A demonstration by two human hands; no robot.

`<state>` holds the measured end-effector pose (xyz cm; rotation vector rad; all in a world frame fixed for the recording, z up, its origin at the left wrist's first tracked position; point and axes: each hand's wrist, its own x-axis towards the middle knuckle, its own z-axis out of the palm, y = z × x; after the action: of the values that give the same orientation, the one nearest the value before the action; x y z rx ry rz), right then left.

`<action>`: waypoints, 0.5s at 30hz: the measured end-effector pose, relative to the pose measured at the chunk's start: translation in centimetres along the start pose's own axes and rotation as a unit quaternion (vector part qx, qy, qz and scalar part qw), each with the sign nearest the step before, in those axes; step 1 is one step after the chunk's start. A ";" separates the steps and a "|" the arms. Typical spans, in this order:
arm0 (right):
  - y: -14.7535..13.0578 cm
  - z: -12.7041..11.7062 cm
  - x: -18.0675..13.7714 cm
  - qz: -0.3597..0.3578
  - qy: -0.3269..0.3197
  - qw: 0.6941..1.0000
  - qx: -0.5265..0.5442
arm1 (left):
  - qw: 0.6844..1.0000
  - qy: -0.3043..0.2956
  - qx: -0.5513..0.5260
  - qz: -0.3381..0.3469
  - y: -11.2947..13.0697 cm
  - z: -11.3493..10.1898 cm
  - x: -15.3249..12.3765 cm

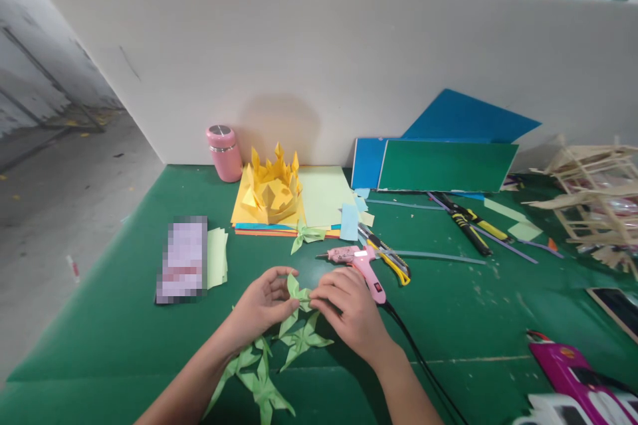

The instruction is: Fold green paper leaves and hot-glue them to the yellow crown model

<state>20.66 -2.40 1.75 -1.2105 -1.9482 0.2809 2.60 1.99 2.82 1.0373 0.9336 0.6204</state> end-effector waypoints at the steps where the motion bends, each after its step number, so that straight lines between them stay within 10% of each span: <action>1: 0.1 0.0 0.0 0.000 0.000 1.000 -0.002 | 1.000 0.000 0.000 0.001 0.0 0.0 0.0; 15: -0.2 -0.2 0.2 -0.015 -0.001 1.000 -0.025 | 1.000 0.003 -0.009 -0.008 0.6 0.1 -0.4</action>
<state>20.59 -2.38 2.08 -1.2114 -1.9838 0.2185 2.47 1.92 3.52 1.0120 0.9396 0.6185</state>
